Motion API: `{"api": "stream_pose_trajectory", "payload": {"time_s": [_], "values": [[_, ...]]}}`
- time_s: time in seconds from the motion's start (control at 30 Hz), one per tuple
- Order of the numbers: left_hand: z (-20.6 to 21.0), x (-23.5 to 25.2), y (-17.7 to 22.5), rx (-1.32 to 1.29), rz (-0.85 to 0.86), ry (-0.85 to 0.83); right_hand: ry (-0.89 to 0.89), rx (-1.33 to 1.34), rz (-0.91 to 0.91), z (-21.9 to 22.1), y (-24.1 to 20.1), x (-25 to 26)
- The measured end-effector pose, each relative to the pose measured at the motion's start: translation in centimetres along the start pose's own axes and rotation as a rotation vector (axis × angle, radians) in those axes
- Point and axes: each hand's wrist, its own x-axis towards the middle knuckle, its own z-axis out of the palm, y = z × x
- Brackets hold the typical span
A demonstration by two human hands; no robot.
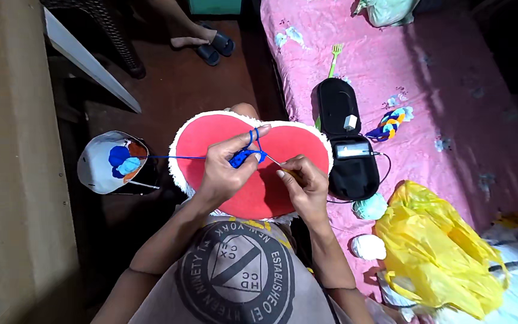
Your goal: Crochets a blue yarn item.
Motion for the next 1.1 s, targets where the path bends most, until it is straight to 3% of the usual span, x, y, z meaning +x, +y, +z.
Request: {"api": "stream_pose_trajectory", "payload": {"time_s": [0.13,0.23,0.3,0.43,0.57,0.67,0.87,1.0,1.1], "values": [[-0.3,0.1,0.0,-0.111,-0.100,-0.017,0.020,-0.178,-0.156,-0.1,0.2,-0.1],[-0.5,0.1,-0.2,-0.220,-0.149,-0.046,0.015,-0.134,-0.156,-0.2,0.4,-0.1],[-0.4,0.2,-0.2,-0.260,-0.160,-0.053,-0.001,0.028,-0.052,-0.4,0.5,-0.3],[0.2,0.1,0.1,-0.181,-0.106,-0.060,-0.047,0.441,0.318,-1.0,-0.4,0.0],[1.0,-0.3,0.2,-0.133,-0.082,-0.054,-0.083,0.688,0.452,-1.1,-0.4,0.4],[1.2,-0.5,0.2,-0.122,-0.066,-0.022,-0.019,0.615,0.421,-0.7,-0.5,0.4],[0.9,-0.3,0.1,-0.134,-0.045,0.001,0.051,0.177,0.166,-0.3,-0.4,-0.4],[0.8,-0.1,0.1,-0.150,-0.070,-0.021,0.038,0.180,0.104,-0.6,-0.4,-0.2],[0.9,0.0,-0.1,-0.212,-0.099,-0.049,0.017,0.282,0.175,-0.9,-0.7,0.1]]}}
